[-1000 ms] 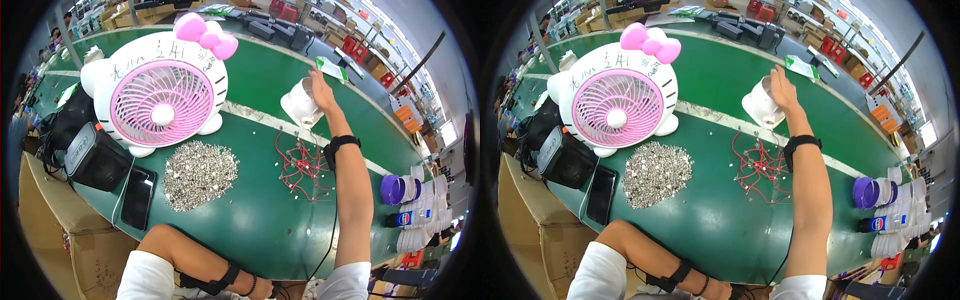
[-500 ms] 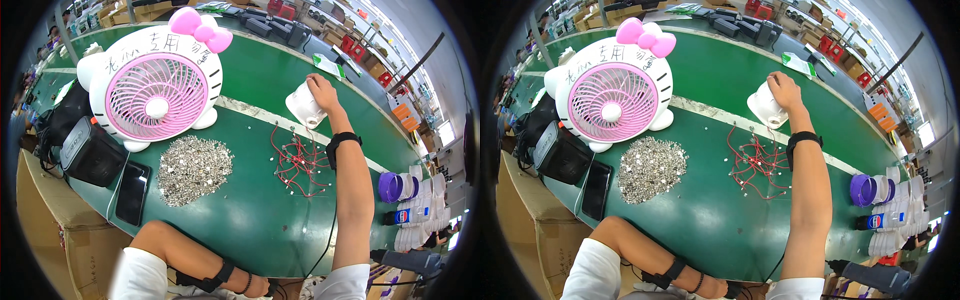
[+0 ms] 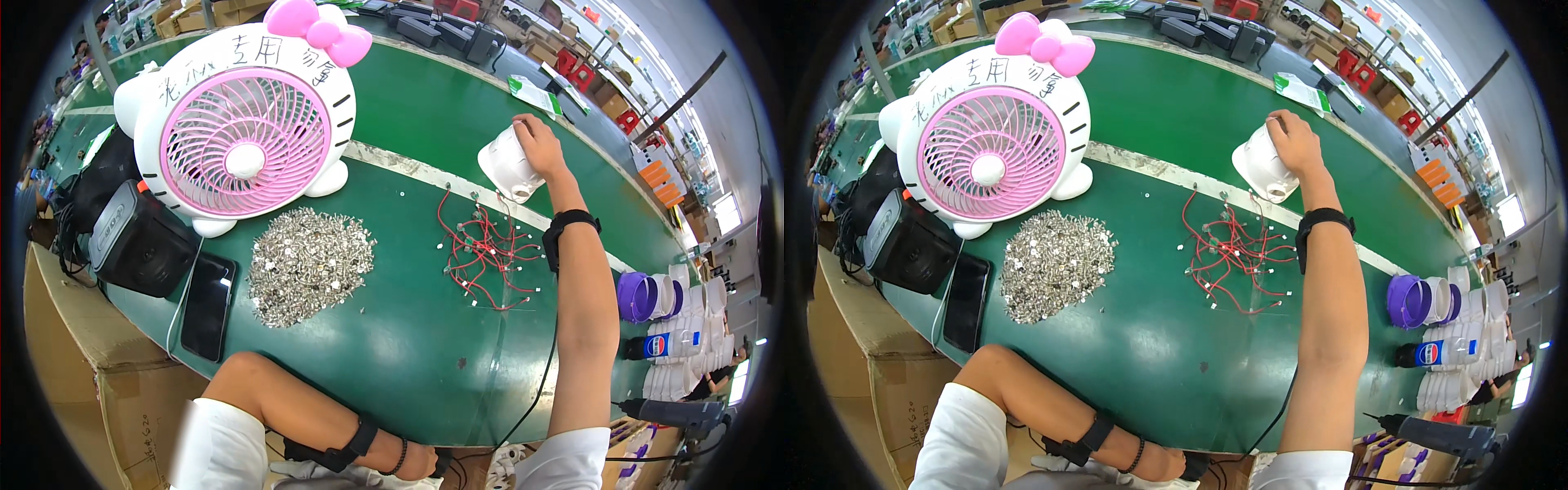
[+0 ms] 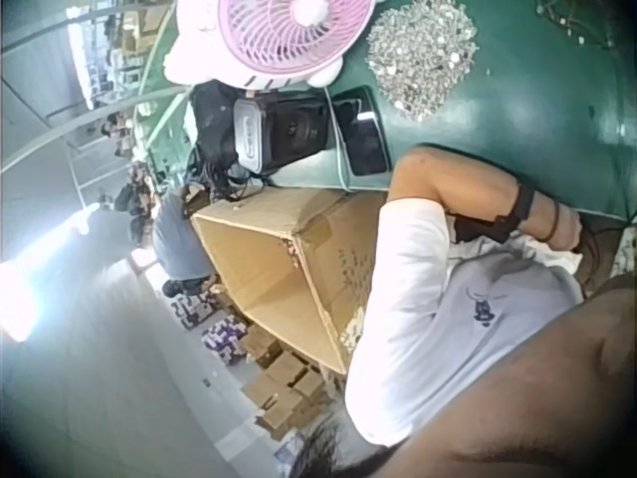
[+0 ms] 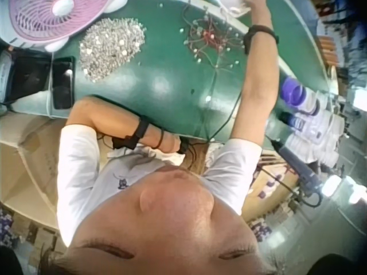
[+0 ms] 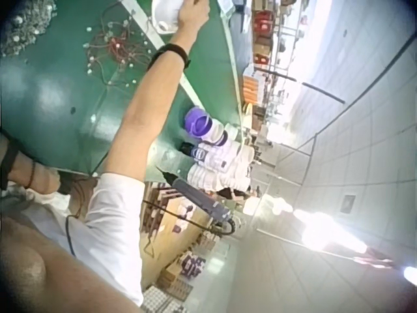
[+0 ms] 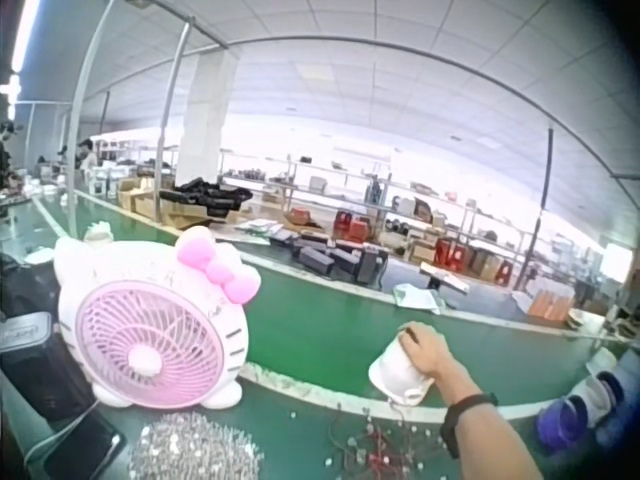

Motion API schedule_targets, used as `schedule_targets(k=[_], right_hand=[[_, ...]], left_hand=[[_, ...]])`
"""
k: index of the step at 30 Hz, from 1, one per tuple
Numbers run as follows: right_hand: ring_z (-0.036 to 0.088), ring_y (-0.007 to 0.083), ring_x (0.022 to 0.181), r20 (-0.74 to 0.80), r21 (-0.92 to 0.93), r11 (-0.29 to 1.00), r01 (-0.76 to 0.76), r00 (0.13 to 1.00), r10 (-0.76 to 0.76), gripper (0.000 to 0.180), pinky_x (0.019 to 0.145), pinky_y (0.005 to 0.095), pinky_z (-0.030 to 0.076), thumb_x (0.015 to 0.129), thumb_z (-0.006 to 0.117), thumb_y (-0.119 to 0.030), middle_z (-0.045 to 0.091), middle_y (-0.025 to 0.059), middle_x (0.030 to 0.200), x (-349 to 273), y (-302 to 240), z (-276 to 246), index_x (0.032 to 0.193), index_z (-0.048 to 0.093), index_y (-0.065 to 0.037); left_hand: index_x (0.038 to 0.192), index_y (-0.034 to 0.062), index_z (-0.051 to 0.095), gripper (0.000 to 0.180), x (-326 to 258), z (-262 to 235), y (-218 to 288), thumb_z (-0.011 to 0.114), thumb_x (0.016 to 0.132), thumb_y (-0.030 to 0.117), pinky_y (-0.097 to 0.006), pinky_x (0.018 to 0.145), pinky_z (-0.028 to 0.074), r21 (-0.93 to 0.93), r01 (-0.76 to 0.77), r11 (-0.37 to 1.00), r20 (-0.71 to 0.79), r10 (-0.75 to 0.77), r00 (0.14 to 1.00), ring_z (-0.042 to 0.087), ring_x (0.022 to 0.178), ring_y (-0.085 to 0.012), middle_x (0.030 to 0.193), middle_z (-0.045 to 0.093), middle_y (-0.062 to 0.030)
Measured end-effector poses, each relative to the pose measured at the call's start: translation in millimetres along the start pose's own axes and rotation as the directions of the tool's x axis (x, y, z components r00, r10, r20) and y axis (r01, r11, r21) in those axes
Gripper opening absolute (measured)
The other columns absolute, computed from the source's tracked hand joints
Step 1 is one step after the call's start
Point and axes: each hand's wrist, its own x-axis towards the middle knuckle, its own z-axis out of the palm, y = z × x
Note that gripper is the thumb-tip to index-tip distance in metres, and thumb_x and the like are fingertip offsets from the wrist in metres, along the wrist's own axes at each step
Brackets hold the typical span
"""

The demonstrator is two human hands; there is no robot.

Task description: The person uses a handheld electric screwdriver to fasten small screws into white plastic circular housings. They repeatedly pick up a housing, align it, drive a screw, and place the finished unit into a stack on the table.

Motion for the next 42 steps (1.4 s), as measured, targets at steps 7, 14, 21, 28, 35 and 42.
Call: schedule_targets(k=[7, 14, 21, 28, 35, 42], right_hand=[[0.068, 0.0332, 0.120, -0.024, 0.058, 0.998, 0.006, 1.000, -0.005, 0.044, 0.107, 0.0420, 0.049, 0.100, 0.057, -0.042, 0.073, 0.0139, 0.127, -0.3, 24.9, -0.8, 0.129, 0.071, -0.012], [0.067, 0.0340, 0.125, -0.030, 0.071, 0.997, 0.000, 1.000, 0.002, 0.050, 0.110, 0.0405, 0.049, 0.099, 0.060, -0.043, 0.071, 0.0176, 0.134, -1.1, 47.9, -4.8, 0.138, 0.069, -0.012], [0.067, 0.0349, 0.126, -0.021, 0.080, 0.997, -0.019, 1.000, 0.021, 0.050, 0.110, 0.0411, 0.049, 0.100, 0.060, -0.041, 0.069, 0.0184, 0.139, -6.9, 54.3, -14.9, 0.138, 0.069, -0.010], [0.067, 0.0348, 0.126, -0.026, 0.059, 0.998, 0.005, 1.000, -0.004, 0.050, 0.110, 0.0403, 0.049, 0.101, 0.060, -0.037, 0.069, 0.0202, 0.138, -15.8, 58.0, -27.4, 0.139, 0.067, -0.006], [0.066, 0.0347, 0.127, -0.017, 0.050, 0.999, -0.012, 1.000, 0.013, 0.051, 0.111, 0.0401, 0.048, 0.101, 0.059, -0.037, 0.067, 0.0204, 0.140, -20.8, 66.9, -34.5, 0.141, 0.066, -0.006], [0.062, 0.0347, 0.132, 0.017, -0.022, 0.999, -0.039, 0.999, 0.040, 0.052, 0.114, 0.0401, 0.045, 0.102, 0.057, -0.040, 0.062, 0.0174, 0.149, -23.3, 83.6, -41.6, 0.144, 0.064, -0.010]], left_hand=[[0.092, 0.0005, 0.082, 0.023, -5.9, -4.5, 1.2, 0.066, 0.085, 0.016, -0.051, 0.075, 0.058, 0.012, 0.001, 1.000, -0.009, 0.000, 1.000, 0.075, 0.083, -0.0364, 0.092, 0.079, -0.0219], [0.092, 0.0009, 0.082, 0.023, -11.7, -8.5, 1.6, 0.066, 0.086, 0.016, -0.051, 0.075, 0.058, 0.022, 0.008, 1.000, -0.016, -0.008, 1.000, 0.075, 0.084, -0.0364, 0.092, 0.079, -0.0219], [0.092, 0.0013, 0.082, 0.022, -14.2, -12.3, 2.7, 0.066, 0.086, 0.016, -0.051, 0.075, 0.058, 0.031, 0.019, 0.999, -0.021, -0.018, 1.000, 0.075, 0.084, -0.0364, 0.093, 0.079, -0.0218], [0.092, 0.0017, 0.081, 0.021, -18.8, -17.9, 4.9, 0.066, 0.086, 0.016, -0.051, 0.075, 0.058, 0.036, 0.044, 0.998, -0.027, -0.043, 0.999, 0.075, 0.085, -0.0364, 0.094, 0.079, -0.0218], [0.090, 0.0031, 0.081, 0.019, -13.7, -21.9, 3.5, 0.070, 0.085, 0.018, -0.051, 0.075, 0.058, 0.037, 0.030, 0.999, 0.033, -0.031, 0.999, 0.076, 0.087, -0.0363, 0.095, 0.079, -0.0204], [0.094, 0.0049, 0.080, 0.024, -9.4, -9.2, 4.0, 0.077, 0.080, 0.024, -0.050, 0.078, 0.058, 0.098, -0.019, 0.995, -0.010, 0.020, 1.000, 0.076, 0.089, -0.0361, 0.096, 0.080, -0.0182]])
